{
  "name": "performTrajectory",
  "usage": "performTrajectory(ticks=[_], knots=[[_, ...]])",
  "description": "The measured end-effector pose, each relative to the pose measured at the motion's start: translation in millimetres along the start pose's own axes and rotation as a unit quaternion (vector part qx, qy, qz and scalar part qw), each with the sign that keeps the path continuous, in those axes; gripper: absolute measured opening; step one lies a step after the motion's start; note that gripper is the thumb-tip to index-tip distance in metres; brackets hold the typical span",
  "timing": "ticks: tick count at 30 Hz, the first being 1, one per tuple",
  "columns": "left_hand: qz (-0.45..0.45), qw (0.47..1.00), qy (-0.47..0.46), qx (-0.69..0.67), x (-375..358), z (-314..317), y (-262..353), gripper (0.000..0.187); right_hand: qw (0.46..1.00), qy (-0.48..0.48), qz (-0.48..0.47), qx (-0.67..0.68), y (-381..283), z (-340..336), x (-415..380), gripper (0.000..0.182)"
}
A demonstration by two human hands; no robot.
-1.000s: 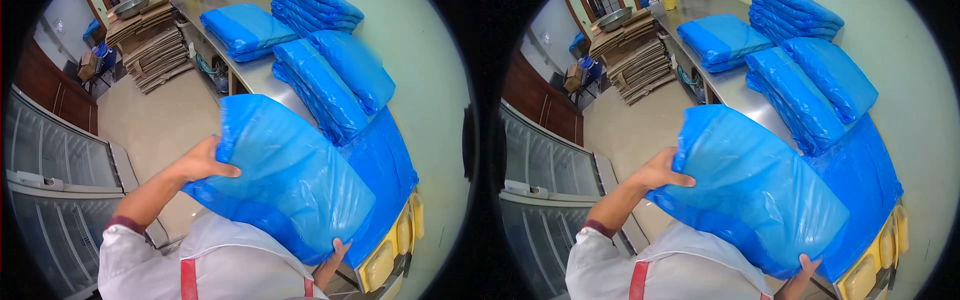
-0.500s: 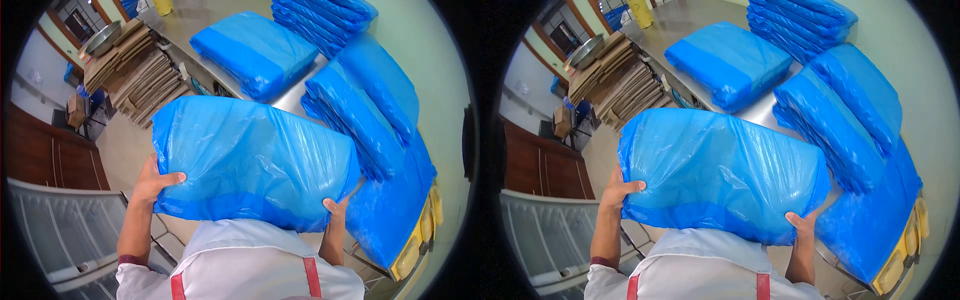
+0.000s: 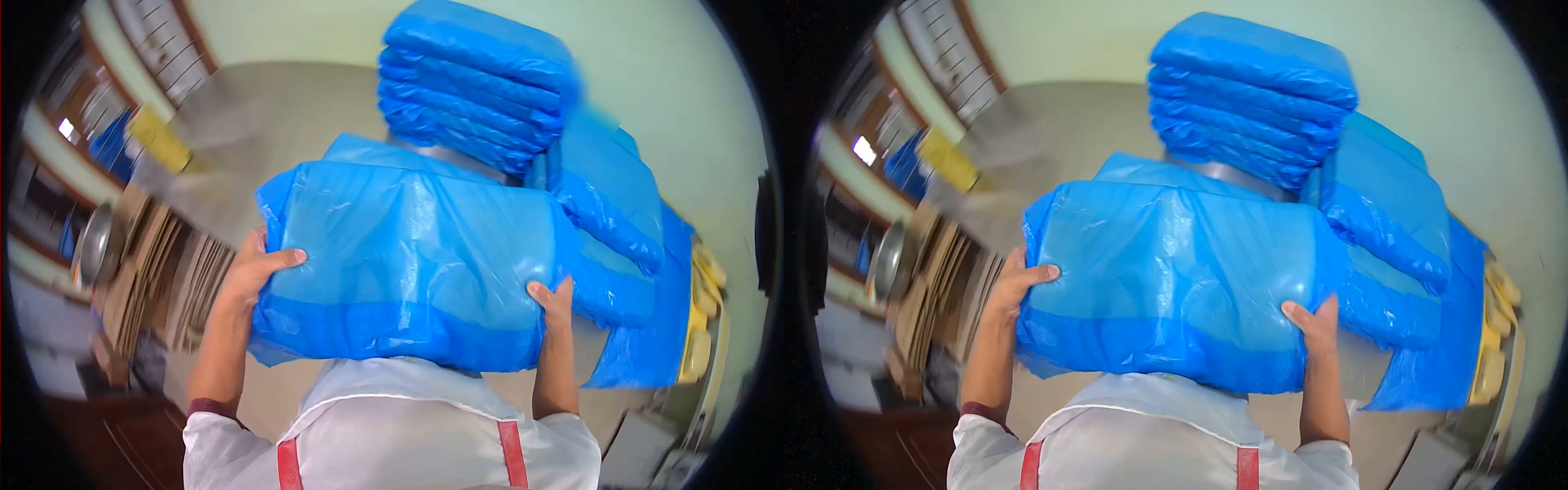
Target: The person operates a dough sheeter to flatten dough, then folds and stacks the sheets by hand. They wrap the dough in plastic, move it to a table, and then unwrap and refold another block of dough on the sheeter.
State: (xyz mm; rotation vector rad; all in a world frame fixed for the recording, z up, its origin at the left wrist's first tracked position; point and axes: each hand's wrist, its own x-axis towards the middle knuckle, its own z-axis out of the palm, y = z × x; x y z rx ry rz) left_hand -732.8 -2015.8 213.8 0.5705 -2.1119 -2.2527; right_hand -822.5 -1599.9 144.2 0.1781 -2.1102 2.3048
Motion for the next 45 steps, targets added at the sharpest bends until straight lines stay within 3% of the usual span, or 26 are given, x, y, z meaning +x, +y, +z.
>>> performTrajectory(ticks=[2,3,4,5,6,7,9,10,12,18,22,24,26,28,29,31,32,33,34,35,36,37,39,40,42,45], knots=[[-0.019,1.000,-0.004,0.011,53.6,-17.2,18.4,0.068,0.995,0.003,0.099,0.018,-15.1,26.3,21.1,0.071],[-0.021,1.000,-0.008,0.005,80.4,-20.0,23.7,0.067,0.995,-0.027,0.095,0.001,0.1,30.1,39.4,0.069],[-0.001,0.997,-0.075,0.008,123.0,-37.6,10.1,0.066,0.992,0.005,0.089,-0.086,27.8,26.8,54.8,0.072],[-0.016,0.994,-0.105,0.013,160.5,-48.2,-0.9,0.064,0.928,0.160,0.117,-0.314,36.3,46.0,58.4,0.076],[-0.043,0.987,-0.151,-0.039,182.0,-46.0,-5.0,0.064,0.942,0.111,0.160,-0.275,46.1,42.2,72.0,0.082],[-0.035,0.991,-0.131,0.018,210.3,-63.8,-33.3,0.064,0.971,-0.003,0.209,-0.113,54.6,33.0,77.9,0.085],[-0.054,0.992,-0.111,-0.027,279.1,-123.5,-112.0,0.066,0.981,0.111,0.116,-0.110,89.2,42.1,76.6,0.078],[-0.065,0.991,-0.113,-0.002,283.2,-116.0,-107.3,0.066,0.981,0.119,0.131,-0.074,90.3,44.6,73.7,0.077],[-0.080,0.992,-0.089,0.042,261.0,-104.5,-89.1,0.067,0.982,0.105,0.155,-0.002,86.6,44.8,77.0,0.075],[-0.081,0.991,-0.109,0.015,230.4,-118.1,-95.6,0.060,0.984,0.090,0.137,-0.064,73.4,50.3,61.9,0.076],[-0.068,0.989,-0.096,-0.091,185.3,-150.4,-112.4,0.060,0.983,0.091,0.122,-0.107,55.5,52.0,-1.8,0.080],[-0.039,0.990,-0.098,-0.096,152.8,-187.2,-134.0,0.058,0.990,0.009,0.115,-0.082,41.6,41.9,-56.3,0.081],[-0.017,0.989,-0.141,0.043,116.6,-241.9,-184.7,0.054,0.971,-0.078,0.202,-0.097,67.8,16.7,-115.6,0.070],[0.016,0.968,-0.186,0.166,87.1,-253.4,-213.3,0.049,0.952,-0.073,0.258,-0.148,65.8,22.6,-149.6,0.049],[-0.026,0.996,-0.031,0.084,70.0,-238.3,-216.6,0.040,0.948,-0.019,0.266,-0.171,68.0,15.3,-157.6,0.042],[0.034,0.993,0.001,0.110,68.3,-197.5,-185.7,0.032,0.934,0.069,0.279,-0.212,93.2,-4.4,-170.4,0.028],[0.042,0.985,0.005,0.166,67.5,-196.2,-177.5,0.028,0.944,0.086,0.209,-0.242,113.8,-19.6,-171.4,0.020],[-0.001,0.963,0.030,0.267,77.6,-231.6,-197.7,0.026,0.838,0.095,0.274,-0.462,121.7,-38.6,-174.7,0.021],[0.146,0.937,0.154,0.278,72.0,-218.3,-191.7,0.026,0.777,0.085,0.091,-0.617,95.9,-36.7,-168.9,0.023],[0.158,0.955,0.186,0.169,63.3,-196.5,-158.1,0.024,0.806,0.224,0.121,-0.534,69.3,-29.8,-150.1,0.022],[0.165,0.957,0.192,0.143,49.6,-192.3,-140.0,0.023,0.847,0.321,0.071,-0.418,37.5,-22.6,-132.8,0.023],[0.177,0.960,0.184,0.115,37.8,-187.5,-127.6,0.022,0.817,0.341,-0.044,-0.463,9.5,-19.1,-108.6,0.022],[0.106,0.991,-0.055,0.057,15.6,-156.1,-115.9,0.025,0.824,0.309,-0.190,-0.435,-45.5,70.5,-35.4,0.024],[0.083,0.974,-0.207,0.029,14.4,-129.0,-117.1,0.038,0.841,0.250,-0.156,-0.454,-62.5,118.0,-3.9,0.028],[-0.028,0.924,-0.377,-0.058,20.9,-63.9,-121.9,0.049,0.853,0.072,-0.173,-0.487,-40.8,183.6,77.3,0.030],[-0.086,0.927,-0.350,-0.101,38.5,-34.7,-148.0,0.055,0.795,-0.069,-0.081,-0.597,55.4,219.3,193.5,0.042]])
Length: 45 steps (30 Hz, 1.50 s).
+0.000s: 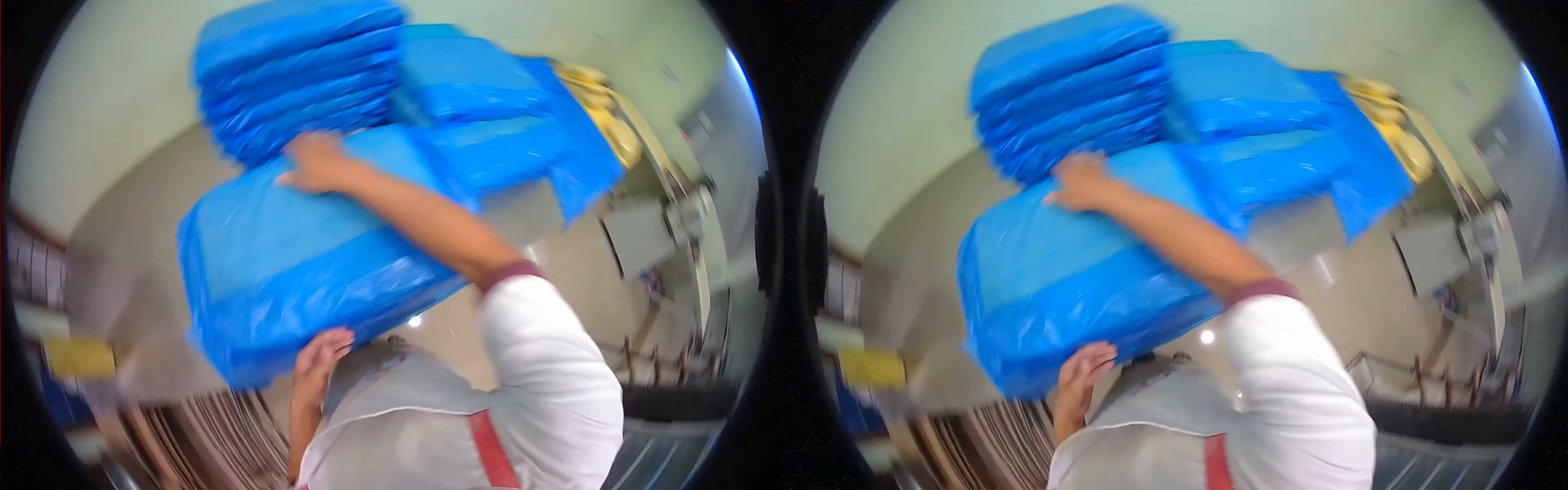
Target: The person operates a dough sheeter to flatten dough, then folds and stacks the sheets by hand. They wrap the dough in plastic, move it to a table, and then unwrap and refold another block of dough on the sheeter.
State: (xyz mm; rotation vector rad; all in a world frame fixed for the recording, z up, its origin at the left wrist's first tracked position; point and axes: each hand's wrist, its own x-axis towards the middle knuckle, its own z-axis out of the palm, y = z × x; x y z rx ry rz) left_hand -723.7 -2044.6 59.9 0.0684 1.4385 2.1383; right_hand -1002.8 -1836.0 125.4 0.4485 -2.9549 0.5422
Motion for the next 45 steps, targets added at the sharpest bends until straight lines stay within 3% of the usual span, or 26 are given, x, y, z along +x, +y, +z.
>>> performTrajectory(ticks=[2,6,10,13,15,17,18,19,20,22,25,28,31,33,38,40,41,42,43,44,45], knots=[[-0.002,0.999,-0.026,-0.024,7.4,-15.3,-11.5,0.056,0.994,-0.101,0.033,0.029,-1.3,5.7,28.0,0.063],[-0.006,0.996,-0.035,-0.077,12.8,-23.5,-14.0,0.062,0.994,-0.085,0.055,0.034,-13.5,10.0,24.7,0.057],[0.078,0.978,0.001,-0.196,-8.0,-14.1,-41.9,0.068,0.991,-0.108,0.054,0.060,-34.7,-1.7,-18.7,0.059],[0.121,0.960,0.055,-0.248,-24.9,-2.7,-71.3,0.070,0.997,-0.008,-0.020,0.076,-37.8,11.4,-61.3,0.065],[0.125,0.955,0.068,-0.260,-30.1,1.5,-77.4,0.070,0.976,0.187,-0.085,0.078,-43.8,25.7,-103.2,0.064],[0.120,0.951,0.072,-0.276,-29.5,1.1,-79.2,0.070,0.928,0.182,-0.174,0.274,-56.2,-9.1,-192.8,0.053],[0.120,0.948,0.075,-0.286,-28.9,1.0,-80.0,0.070,0.926,0.035,-0.165,0.336,-63.5,-42.0,-247.4,0.042],[0.125,0.946,0.067,-0.291,-29.5,2.0,-81.2,0.070,0.867,-0.126,-0.174,0.450,-62.6,-50.0,-290.8,0.032],[0.130,0.945,0.059,-0.295,-29.9,2.0,-80.3,0.070,0.800,-0.289,-0.094,0.517,-59.8,-39.5,-329.2,0.030],[0.150,0.938,0.076,-0.303,-33.3,8.3,-75.8,0.071,0.613,-0.309,0.119,0.717,-49.4,34.1,-396.3,0.032],[0.199,0.916,0.162,-0.310,-43.3,12.2,-60.7,0.071,0.373,0.102,0.237,0.891,-31.0,57.0,-400.3,0.042],[0.266,0.882,0.247,-0.300,-45.6,-8.3,-49.6,0.072,0.351,0.297,0.229,0.858,-22.2,29.2,-370.7,0.052],[0.329,0.858,0.266,-0.291,-25.4,0.6,-20.7,0.073,0.364,0.350,0.216,0.836,-18.8,2.6,-345.7,0.057],[0.353,0.842,0.274,-0.304,-17.1,-6.4,-7.5,0.077,0.382,0.336,0.204,0.837,-10.5,-6.3,-328.2,0.059],[0.359,0.825,0.295,-0.322,0.0,-38.9,31.7,0.069,0.443,0.341,0.174,0.811,23.4,-13.6,-281.6,0.061],[0.380,0.819,0.304,-0.304,-6.0,-86.3,41.6,0.066,0.441,0.407,0.167,0.782,40.8,-20.9,-273.2,0.060],[0.395,0.834,0.335,-0.189,-21.8,-134.6,48.5,0.063,0.424,0.466,0.161,0.760,56.7,-33.5,-277.9,0.059],[0.449,0.803,0.373,-0.122,-48.0,-188.0,59.4,0.062,0.539,0.553,0.108,0.626,88.5,-40.0,-288.7,0.054],[0.496,0.761,0.414,-0.058,-72.1,-228.3,74.7,0.060,0.577,0.632,0.109,0.506,87.3,-69.1,-301.8,0.052],[0.585,0.669,0.457,-0.049,-90.2,-265.7,92.0,0.059,0.603,0.698,0.101,0.372,81.1,-98.2,-304.3,0.049],[0.551,0.648,0.476,0.224,-65.2,-114.8,142.2,0.052,0.699,0.630,0.035,0.338,64.7,-117.5,-292.7,0.048]])
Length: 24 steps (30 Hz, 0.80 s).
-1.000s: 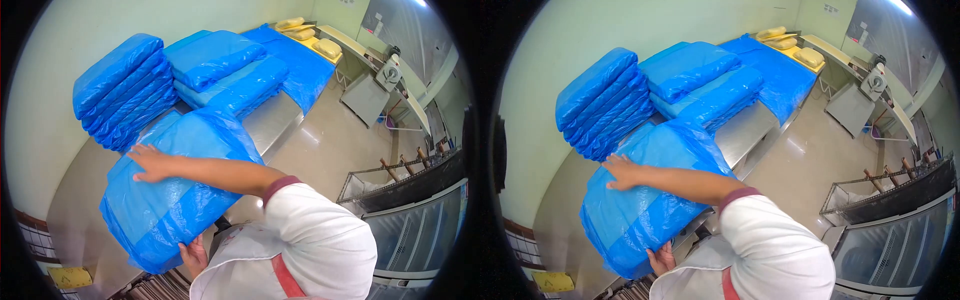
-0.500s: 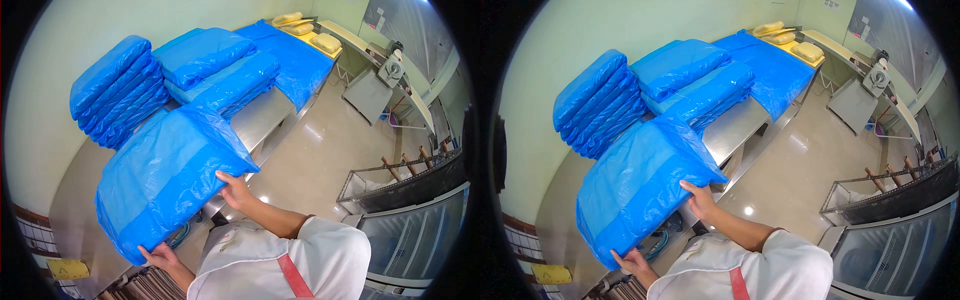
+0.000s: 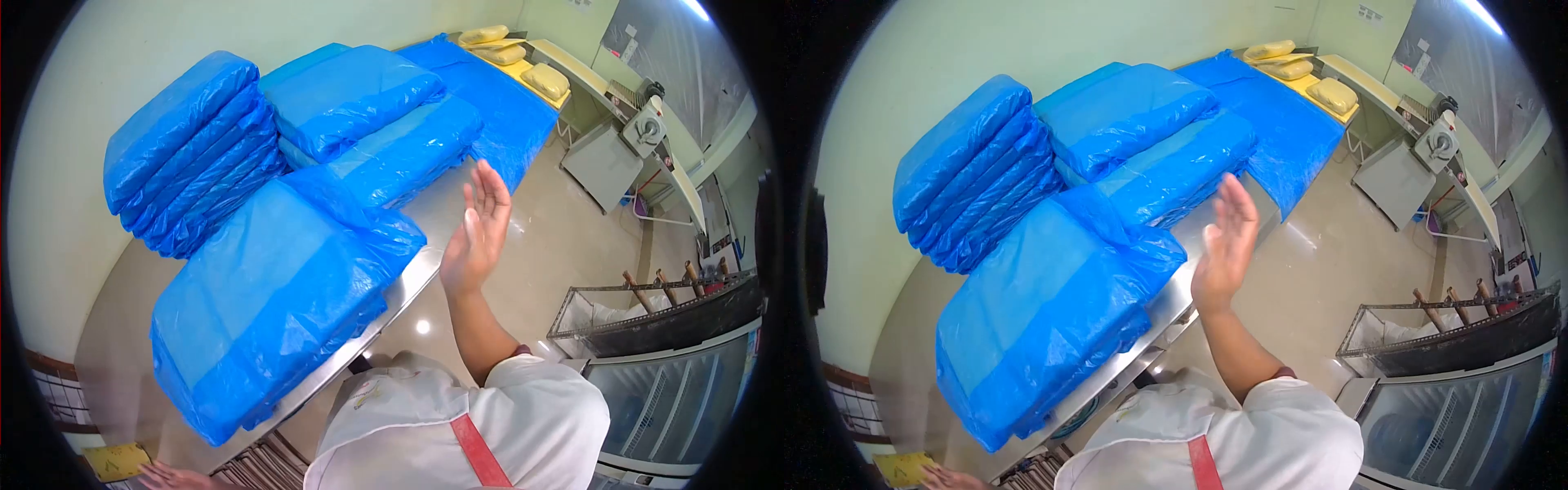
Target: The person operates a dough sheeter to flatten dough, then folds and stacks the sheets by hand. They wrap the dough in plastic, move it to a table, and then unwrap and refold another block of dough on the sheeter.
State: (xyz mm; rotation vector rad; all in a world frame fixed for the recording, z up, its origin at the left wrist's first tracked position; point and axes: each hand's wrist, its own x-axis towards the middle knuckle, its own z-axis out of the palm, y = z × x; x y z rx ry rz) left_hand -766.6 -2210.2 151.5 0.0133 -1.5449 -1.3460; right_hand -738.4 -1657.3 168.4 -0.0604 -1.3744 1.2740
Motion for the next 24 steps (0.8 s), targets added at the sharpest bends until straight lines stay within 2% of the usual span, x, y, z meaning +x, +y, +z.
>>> performTrajectory(ticks=[2,3,4,6,8,10,11,12,14,15,17,18,19,20,23,24], knots=[[-0.070,0.966,-0.242,-0.053,6.6,68.2,39.2,0.062,0.962,-0.255,-0.085,-0.036,-30.2,42.7,8.4,0.045],[-0.061,0.926,-0.373,0.021,8.9,103.9,36.7,0.063,0.913,-0.403,-0.069,-0.004,-27.4,81.1,9.3,0.047],[-0.049,0.863,-0.494,0.094,5.5,132.8,27.4,0.064,0.871,-0.488,-0.048,-0.001,-5.5,117.8,-0.7,0.054],[-0.049,0.779,-0.578,0.238,4.4,171.5,-34.2,0.065,0.818,-0.556,-0.036,-0.143,87.8,163.7,-20.5,0.062],[-0.102,0.815,-0.542,0.178,1.5,174.8,-81.4,0.063,0.738,-0.585,-0.010,-0.336,148.0,168.8,-17.2,0.070],[-0.157,0.850,-0.496,0.081,5.5,180.1,-142.1,0.061,0.819,-0.526,0.065,-0.220,177.4,167.3,-5.6,0.073],[-0.200,0.864,-0.461,0.024,3.4,170.2,-175.6,0.059,0.843,-0.502,0.111,-0.157,187.5,158.2,-8.6,0.075],[-0.244,0.873,-0.421,-0.026,0.8,157.2,-194.3,0.058,0.841,-0.491,0.200,-0.111,197.0,148.7,-13.5,0.075],[-0.357,0.859,-0.338,-0.147,-16.5,170.6,-154.0,0.056,0.818,-0.450,0.359,-0.019,217.0,139.8,-8.7,0.074],[-0.403,0.842,-0.291,-0.212,-18.7,182.1,-140.0,0.056,0.823,-0.411,0.389,0.055,225.9,139.7,-11.4,0.073],[-0.443,0.734,-0.325,-0.400,-9.9,174.0,-157.4,0.056,0.813,-0.317,0.448,0.196,228.1,137.3,-24.8,0.071],[-0.462,0.663,-0.339,-0.482,-6.7,168.8,-167.5,0.056,0.801,-0.310,0.458,0.230,227.3,141.4,-22.9,0.068],[-0.472,0.651,-0.351,-0.479,-2.4,166.6,-171.4,0.056,0.787,-0.302,0.469,0.264,207.2,154.8,-16.4,0.065],[-0.473,0.681,-0.357,-0.430,-2.0,167.5,-176.4,0.056,0.772,-0.290,0.482,0.297,197.7,161.9,-16.4,0.062],[-0.459,0.772,-0.364,-0.247,-4.3,176.4,-175.6,0.056,0.598,-0.121,0.704,0.364,220.7,169.4,-35.3,0.057],[-0.446,0.790,-0.367,-0.204,-5.0,175.7,-174.3,0.055,0.601,-0.135,0.711,0.340,223.4,167.2,-34.7,0.058]])
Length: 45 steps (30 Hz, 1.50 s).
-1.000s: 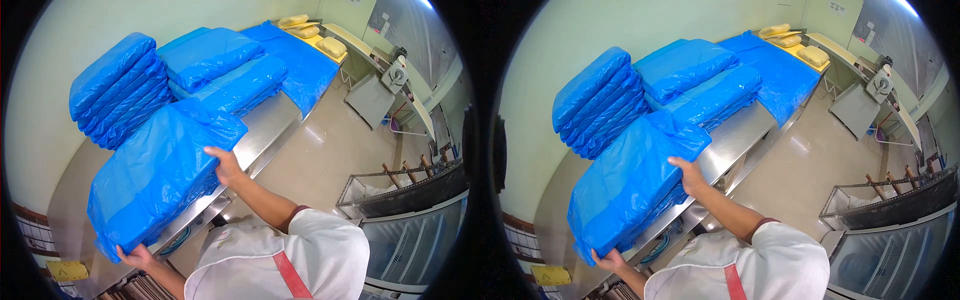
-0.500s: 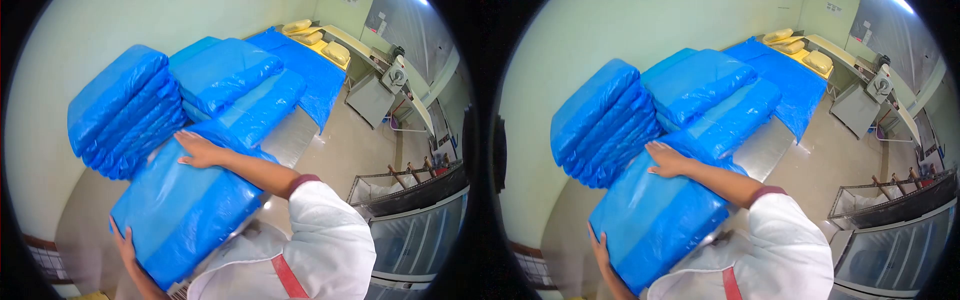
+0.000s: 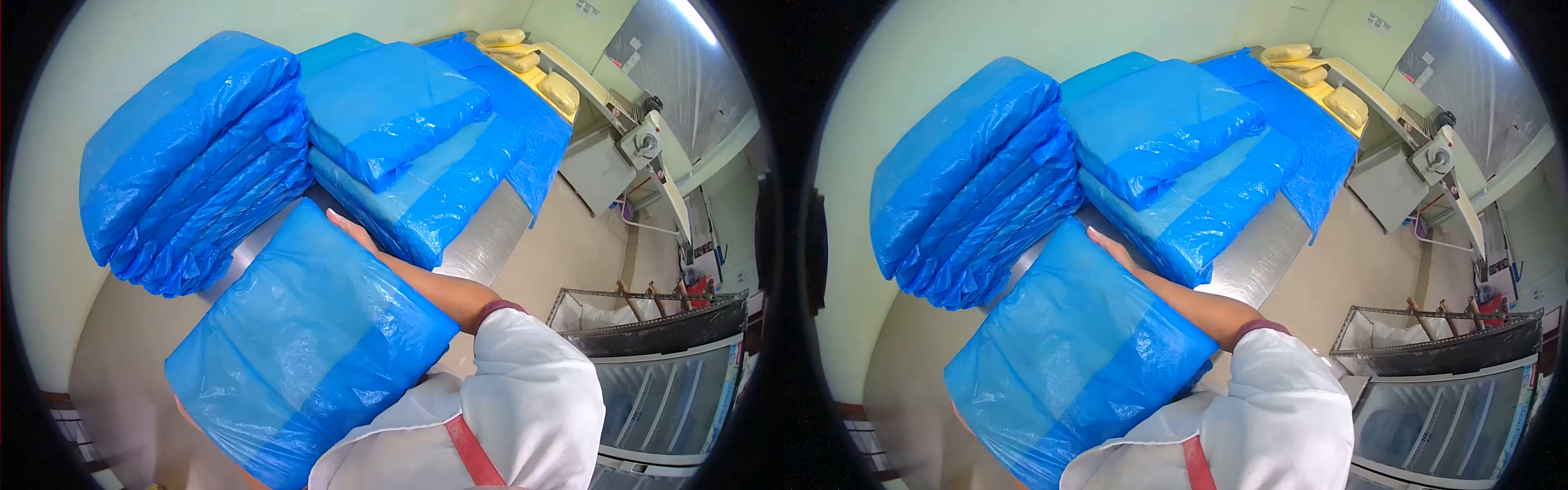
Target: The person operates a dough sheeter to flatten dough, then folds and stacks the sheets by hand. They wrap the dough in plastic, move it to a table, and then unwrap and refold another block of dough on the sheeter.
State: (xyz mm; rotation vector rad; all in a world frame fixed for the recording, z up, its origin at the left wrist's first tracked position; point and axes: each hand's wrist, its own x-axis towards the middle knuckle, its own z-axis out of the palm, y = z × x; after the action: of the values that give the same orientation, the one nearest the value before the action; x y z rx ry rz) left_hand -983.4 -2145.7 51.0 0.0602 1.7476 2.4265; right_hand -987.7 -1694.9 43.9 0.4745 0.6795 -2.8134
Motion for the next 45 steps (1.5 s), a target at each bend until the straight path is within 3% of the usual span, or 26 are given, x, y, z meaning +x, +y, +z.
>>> performTrajectory(ticks=[2,5,6,7,10,13,15,17,19,20,22,24,25,26,28,30,34,38,42,45], knots=[[0.020,0.997,0.037,0.067,-11.7,-0.9,-3.2,0.055,0.998,0.027,0.017,-0.048,-5.7,0.0,-8.9,0.059],[0.057,0.980,0.136,0.135,-66.4,-9.9,-15.6,0.055,0.914,-0.003,-0.156,-0.374,-13.6,-1.0,-99.3,0.068],[-0.035,0.975,0.218,-0.018,-91.4,-3.4,-7.4,0.051,0.895,-0.036,-0.165,-0.413,-12.6,-16.5,-131.8,0.070],[-0.095,0.924,0.323,-0.183,-116.4,3.2,0.7,0.047,0.874,-0.067,-0.174,-0.450,-4.4,-30.2,-161.5,0.072],[0.032,0.887,0.415,-0.198,-167.2,26.7,-7.5,0.056,0.900,-0.066,-0.185,-0.388,31.8,-48.0,-220.4,0.076],[0.119,0.873,0.435,-0.188,-194.8,65.1,-17.8,0.066,0.977,-0.023,-0.200,-0.066,59.3,-26.8,-217.3,0.069],[0.155,0.869,0.426,-0.200,-208.9,101.4,-30.1,0.074,0.981,-0.001,-0.080,0.175,78.6,-28.1,-219.4,0.062],[0.169,0.873,0.396,-0.230,-225.6,140.8,-47.7,0.081,0.966,-0.068,-0.073,0.240,72.4,-30.8,-249.8,0.056],[0.151,0.887,0.329,-0.286,-248.8,177.6,-77.9,0.089,0.989,-0.124,-0.072,-0.025,42.6,-73.7,-295.1,0.049],[0.099,0.926,0.193,-0.307,-259.6,175.0,-113.9,0.072,0.975,-0.144,-0.063,-0.159,26.0,-100.7,-323.4,0.046],[-0.012,0.950,-0.084,-0.300,-272.8,201.1,-177.5,0.044,0.962,-0.090,-0.068,-0.248,-12.3,-170.7,-370.9,0.042],[-0.330,0.898,-0.101,-0.273,-245.1,295.7,-222.4,0.036,0.944,-0.008,-0.110,-0.312,-52.2,-233.9,-420.1,0.039],[-0.259,0.960,-0.073,-0.078,-257.2,375.9,-228.4,0.033,0.932,0.049,-0.151,-0.326,-71.7,-256.0,-443.3,0.038],[-0.205,0.966,-0.156,-0.019,-256.7,440.9,-233.5,0.026,0.915,0.104,-0.190,-0.341,-91.6,-272.4,-465.1,0.037],[-0.197,0.940,-0.252,0.118,-250.7,536.6,-239.9,0.025,0.896,0.141,-0.262,-0.328,-132.1,-285.1,-509.4,0.036],[-0.200,0.919,-0.319,0.119,-245.8,610.5,-244.4,0.023,0.884,0.162,-0.304,-0.315,-170.3,-297.7,-538.9,0.034],[-0.191,0.913,-0.349,0.094,-229.9,721.2,-288.7,0.021,0.885,0.179,-0.301,-0.306,-241.5,-347.8,-564.7,0.031],[-0.215,0.926,-0.300,0.084,-203.0,836.3,-337.1,0.019,0.872,0.201,-0.297,-0.334,-332.1,-414.0,-571.2,0.028],[-0.251,0.917,-0.309,0.025,-158.0,972.9,-390.1,0.025,0.831,0.270,-0.318,-0.368,-457.4,-492.7,-585.9,0.026],[-0.262,0.892,-0.370,-0.005,-118.7,1096.5,-405.1,0.032,0.807,0.353,-0.303,-0.364,-568.5,-537.2,-605.6,0.023]])
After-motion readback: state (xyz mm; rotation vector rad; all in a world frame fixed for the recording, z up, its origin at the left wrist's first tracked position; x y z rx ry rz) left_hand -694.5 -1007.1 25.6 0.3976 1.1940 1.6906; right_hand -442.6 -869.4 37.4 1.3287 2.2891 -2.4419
